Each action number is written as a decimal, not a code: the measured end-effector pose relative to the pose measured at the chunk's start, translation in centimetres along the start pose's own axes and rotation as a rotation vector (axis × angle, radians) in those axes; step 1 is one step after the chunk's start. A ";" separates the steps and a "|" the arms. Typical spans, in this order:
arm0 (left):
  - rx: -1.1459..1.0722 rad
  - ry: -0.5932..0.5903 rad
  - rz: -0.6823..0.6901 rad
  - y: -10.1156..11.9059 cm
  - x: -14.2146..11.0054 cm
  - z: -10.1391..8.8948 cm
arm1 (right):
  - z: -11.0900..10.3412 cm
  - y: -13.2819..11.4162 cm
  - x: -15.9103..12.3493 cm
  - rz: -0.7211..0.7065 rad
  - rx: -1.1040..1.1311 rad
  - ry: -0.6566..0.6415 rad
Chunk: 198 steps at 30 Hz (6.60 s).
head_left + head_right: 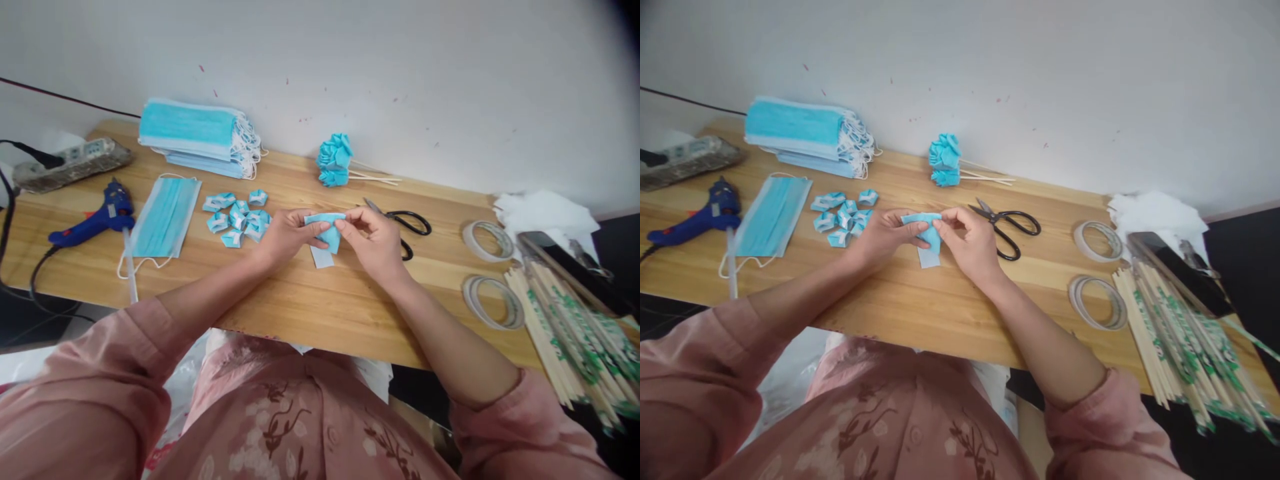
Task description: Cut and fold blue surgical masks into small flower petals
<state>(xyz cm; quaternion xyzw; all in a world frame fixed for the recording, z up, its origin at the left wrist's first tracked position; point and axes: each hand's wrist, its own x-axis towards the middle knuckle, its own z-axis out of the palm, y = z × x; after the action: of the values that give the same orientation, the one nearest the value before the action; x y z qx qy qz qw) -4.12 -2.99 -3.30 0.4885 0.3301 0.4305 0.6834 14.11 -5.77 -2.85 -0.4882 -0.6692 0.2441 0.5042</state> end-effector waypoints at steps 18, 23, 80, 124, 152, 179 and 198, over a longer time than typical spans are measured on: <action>-0.056 -0.011 -0.055 -0.1 0.2 -0.2 | -0.3 -0.1 0.1 0.090 0.063 -0.029; -0.030 -0.039 -0.067 0.0 0.0 -0.1 | -0.1 0.0 0.2 0.100 0.094 -0.015; -0.051 0.128 -0.072 -0.6 -0.6 0.3 | 1.1 0.3 -0.4 0.207 0.057 -0.185; 0.001 0.024 -0.005 -0.1 -0.4 0.0 | -0.2 0.0 0.2 0.090 0.040 -0.083; -0.025 -0.038 -0.059 0.6 -0.6 0.7 | 0.0 0.2 -0.1 0.055 0.056 0.051; -0.150 0.147 -0.104 1.4 -0.2 -0.2 | 0.0 0.3 0.3 0.056 -0.171 -0.150; -0.193 0.250 -0.050 1.7 0.5 -1.3 | -7.5 -0.2 2.9 0.135 -0.858 -0.179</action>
<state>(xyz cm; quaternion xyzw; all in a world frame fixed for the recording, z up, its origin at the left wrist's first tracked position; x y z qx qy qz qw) -5.51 -1.79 -2.10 0.3547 0.3816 0.5004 0.6915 20.85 -4.50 1.43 -0.6729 -0.7176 0.0183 0.1789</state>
